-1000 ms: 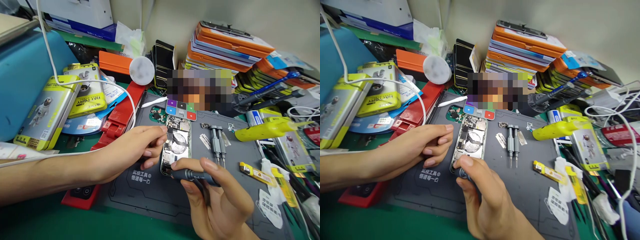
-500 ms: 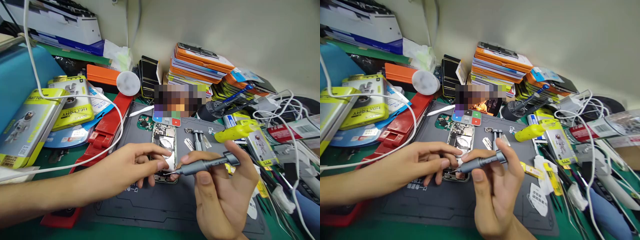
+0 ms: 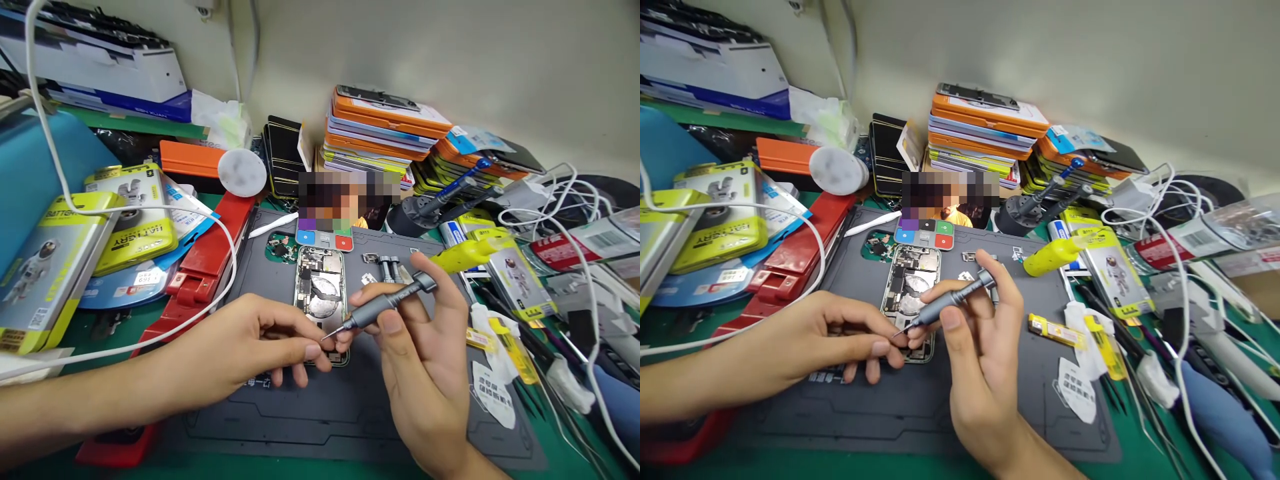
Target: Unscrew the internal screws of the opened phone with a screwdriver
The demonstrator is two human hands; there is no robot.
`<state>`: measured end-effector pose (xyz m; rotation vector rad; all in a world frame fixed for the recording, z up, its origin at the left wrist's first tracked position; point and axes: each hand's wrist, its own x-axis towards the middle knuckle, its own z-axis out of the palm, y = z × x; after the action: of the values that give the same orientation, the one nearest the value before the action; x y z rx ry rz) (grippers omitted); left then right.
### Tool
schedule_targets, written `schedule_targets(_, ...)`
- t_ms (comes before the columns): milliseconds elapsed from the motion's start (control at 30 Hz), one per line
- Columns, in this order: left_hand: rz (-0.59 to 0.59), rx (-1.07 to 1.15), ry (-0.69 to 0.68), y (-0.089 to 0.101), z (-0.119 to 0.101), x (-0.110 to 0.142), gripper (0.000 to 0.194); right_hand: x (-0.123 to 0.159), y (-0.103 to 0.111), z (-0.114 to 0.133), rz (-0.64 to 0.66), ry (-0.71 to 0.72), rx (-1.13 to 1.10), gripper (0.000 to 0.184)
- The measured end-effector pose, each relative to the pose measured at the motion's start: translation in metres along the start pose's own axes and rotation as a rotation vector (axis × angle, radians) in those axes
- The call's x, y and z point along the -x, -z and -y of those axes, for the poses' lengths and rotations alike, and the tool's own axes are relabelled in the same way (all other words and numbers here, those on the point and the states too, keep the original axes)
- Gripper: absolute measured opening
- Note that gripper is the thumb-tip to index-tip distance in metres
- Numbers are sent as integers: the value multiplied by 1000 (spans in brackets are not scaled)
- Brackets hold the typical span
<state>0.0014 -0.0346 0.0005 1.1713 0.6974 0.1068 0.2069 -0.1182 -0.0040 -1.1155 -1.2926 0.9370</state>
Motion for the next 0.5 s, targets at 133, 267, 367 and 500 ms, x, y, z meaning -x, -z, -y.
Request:
schedule_targets(133,-8,-14,-25,1,2,1,32,-3,1,0,-13,-23,-29,44)
schedule_targets(267,-22,20,-33,1,1,2,27,-2,1,1,-21,-30,-19,46)
schedule_targets(367,-34,48,-35,0,0,1,23,-1,1,1,-27,-37,-14,47)
schedule_targets(500,-45,93,-33,-1,-1,0,18,-1,1,-1,-37,-38,-6,49)
